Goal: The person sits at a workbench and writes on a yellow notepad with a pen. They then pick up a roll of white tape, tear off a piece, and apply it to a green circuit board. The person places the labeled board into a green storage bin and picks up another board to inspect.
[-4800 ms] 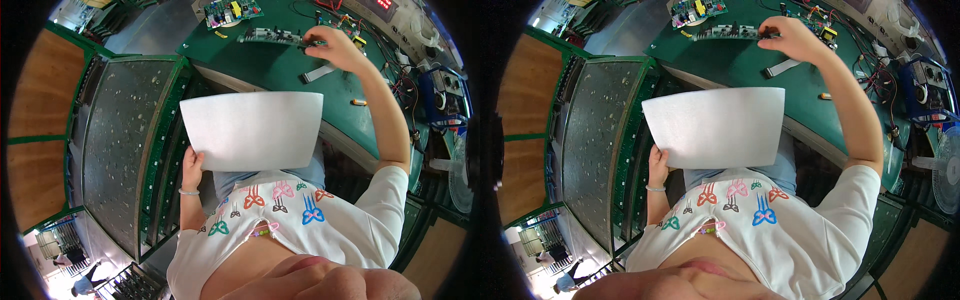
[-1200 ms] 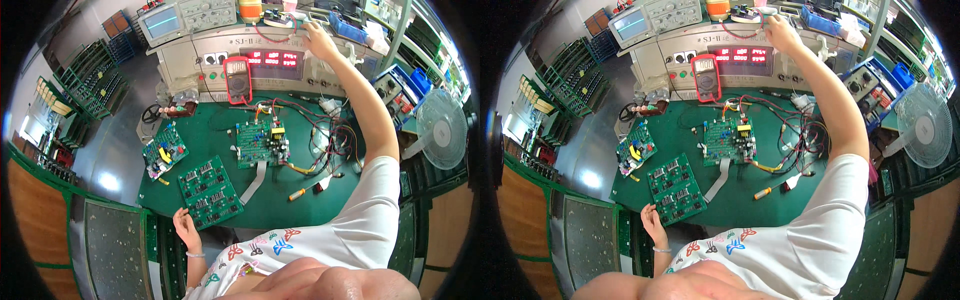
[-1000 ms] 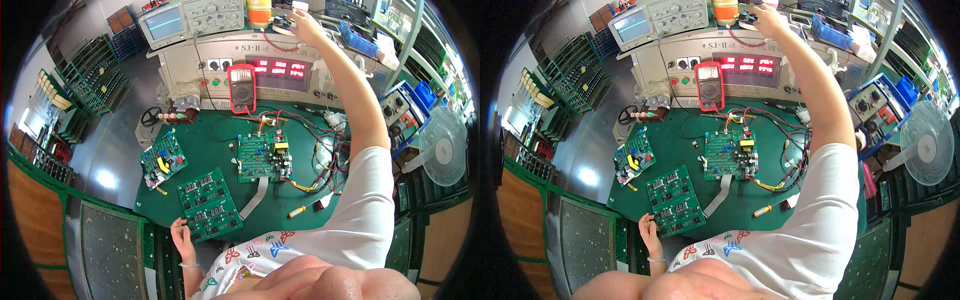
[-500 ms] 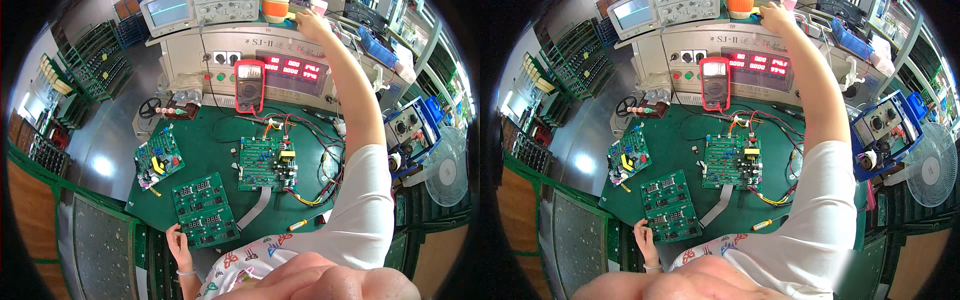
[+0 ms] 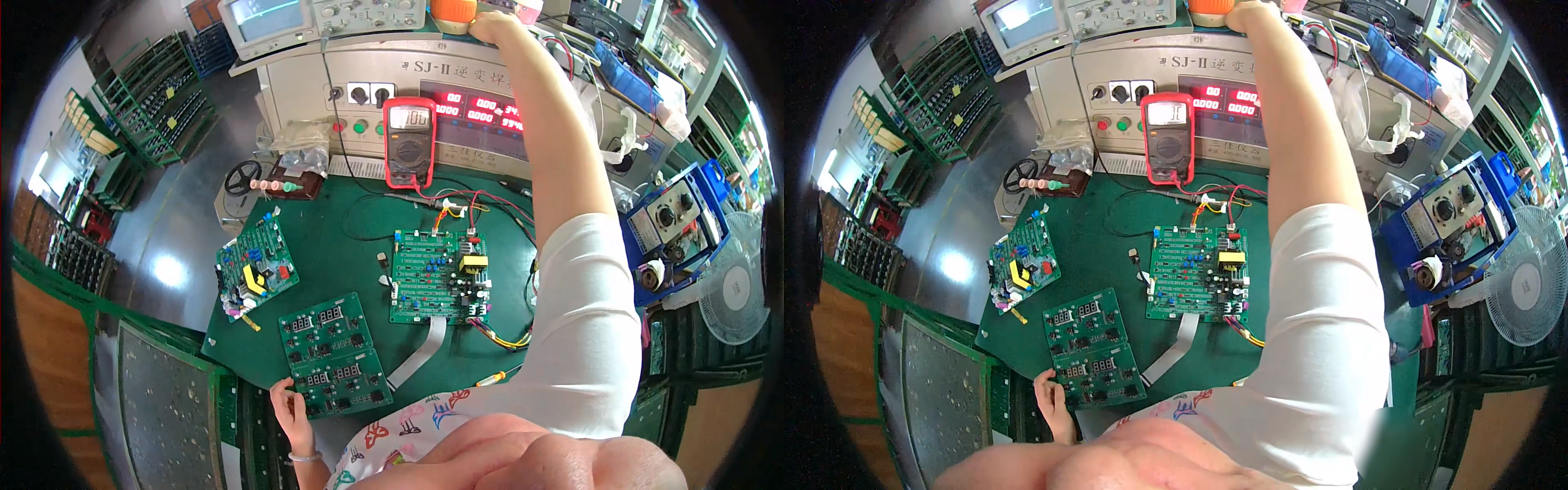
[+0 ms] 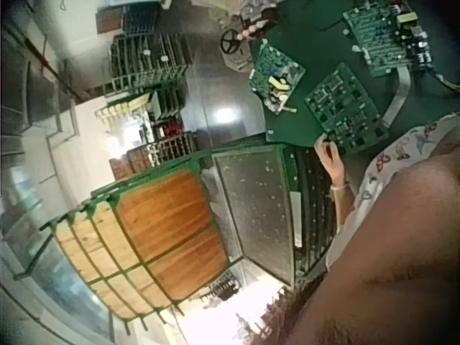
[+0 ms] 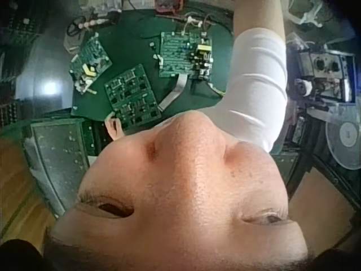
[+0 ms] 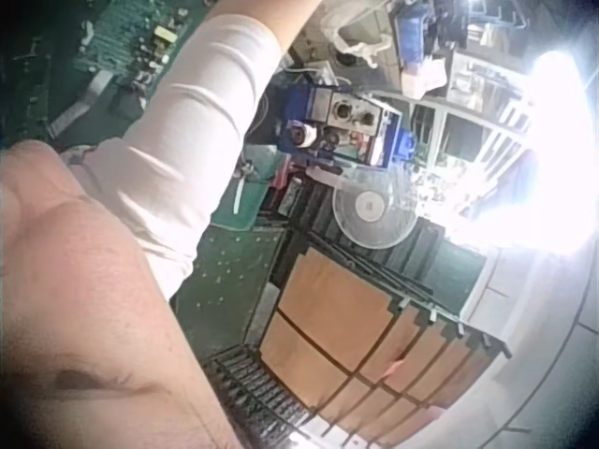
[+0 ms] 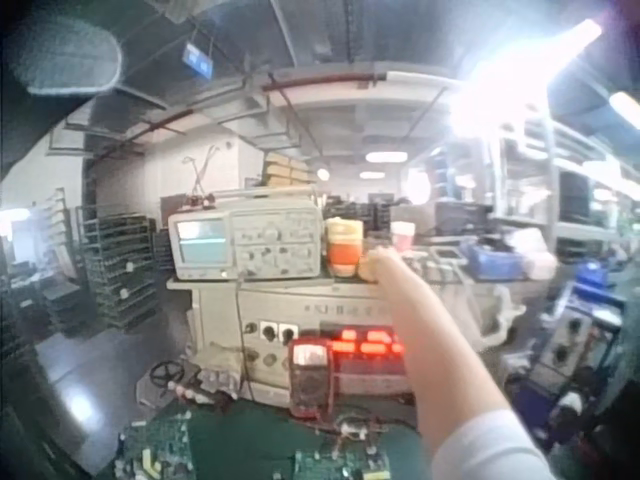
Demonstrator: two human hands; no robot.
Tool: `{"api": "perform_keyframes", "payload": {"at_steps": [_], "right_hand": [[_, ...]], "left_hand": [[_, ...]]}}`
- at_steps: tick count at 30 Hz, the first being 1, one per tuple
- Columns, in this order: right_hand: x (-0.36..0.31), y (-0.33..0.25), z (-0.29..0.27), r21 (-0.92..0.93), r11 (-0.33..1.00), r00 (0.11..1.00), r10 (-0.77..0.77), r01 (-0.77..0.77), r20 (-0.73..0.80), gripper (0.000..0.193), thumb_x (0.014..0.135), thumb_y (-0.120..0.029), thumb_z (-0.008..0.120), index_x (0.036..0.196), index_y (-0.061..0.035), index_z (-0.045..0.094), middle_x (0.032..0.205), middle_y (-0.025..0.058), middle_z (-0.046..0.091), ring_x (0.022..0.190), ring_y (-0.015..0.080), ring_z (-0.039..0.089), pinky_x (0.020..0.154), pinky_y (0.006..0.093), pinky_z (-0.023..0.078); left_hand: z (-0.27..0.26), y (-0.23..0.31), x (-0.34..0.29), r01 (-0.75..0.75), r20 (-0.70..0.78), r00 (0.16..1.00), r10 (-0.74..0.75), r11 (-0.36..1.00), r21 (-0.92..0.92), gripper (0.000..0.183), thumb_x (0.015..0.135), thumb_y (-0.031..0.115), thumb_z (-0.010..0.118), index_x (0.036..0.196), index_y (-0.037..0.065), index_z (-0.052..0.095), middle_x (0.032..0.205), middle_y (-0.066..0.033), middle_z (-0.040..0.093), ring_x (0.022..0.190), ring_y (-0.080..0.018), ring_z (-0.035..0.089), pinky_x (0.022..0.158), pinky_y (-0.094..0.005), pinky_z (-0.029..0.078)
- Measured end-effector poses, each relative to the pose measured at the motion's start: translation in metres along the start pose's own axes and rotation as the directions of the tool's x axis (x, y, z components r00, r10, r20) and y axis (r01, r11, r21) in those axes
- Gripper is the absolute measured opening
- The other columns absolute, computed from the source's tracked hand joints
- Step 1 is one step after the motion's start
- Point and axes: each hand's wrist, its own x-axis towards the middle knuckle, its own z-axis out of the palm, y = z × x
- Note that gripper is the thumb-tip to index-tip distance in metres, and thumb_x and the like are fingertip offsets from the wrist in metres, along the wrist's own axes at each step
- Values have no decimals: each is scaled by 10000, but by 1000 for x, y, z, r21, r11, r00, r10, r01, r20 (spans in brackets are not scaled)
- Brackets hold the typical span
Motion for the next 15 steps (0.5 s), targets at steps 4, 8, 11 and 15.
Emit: {"api": "perform_keyframes", "payload": {"at_steps": [4, 8, 11, 15], "right_hand": [[-18, -18, -10, -67, 998, 999, 9, -12, -53, 390, 912, -285, 488, 1237, -116, 622, 1275, 63, 621, 1165, 225, 597, 957, 390, 465], [-57, -7, -42, -162, 987, 990, -26, 3, -137, 284, 882, -244, 565, 1126, -175, 695, 1157, 69, 683, 1094, 246, 645, 912, 411, 493], [-76, 15, -55, -307, 951, 883, -111, -38, -455, 302, 876, -216, 556, 1137, -118, 672, 1181, 76, 645, 1150, 240, 581, 1011, 413, 402], [-137, 68, -75, -499, 810, 800, -63, -309, -597, 306, 892, -236, 523, 1112, -85, 674, 1152, 98, 616, 1180, 236, 512, 1075, 429, 315]], "left_hand": [[0, 0, 0, -22, -4, 1000, 22, 999, -38, 290, 879, -9, 532, 1169, 6, 535, 1158, -54, 504, 758, -94, 426, 694, -237, 372], [-1, -1, 2, -14, 21, 1000, 15, 999, -34, 306, 881, -18, 525, 1186, 4, 524, 1167, -57, 504, 771, -96, 437, 702, -239, 379], [0, 6, 1, -23, 33, 999, 24, 999, -26, 317, 890, -9, 525, 1206, 12, 525, 1178, -62, 502, 777, -97, 441, 709, -239, 383], [9, 15, 6, -214, 105, 973, 206, 974, 70, 369, 912, 16, 533, 1281, 25, 521, 1203, -60, 492, 786, -95, 442, 723, -245, 393]]}}
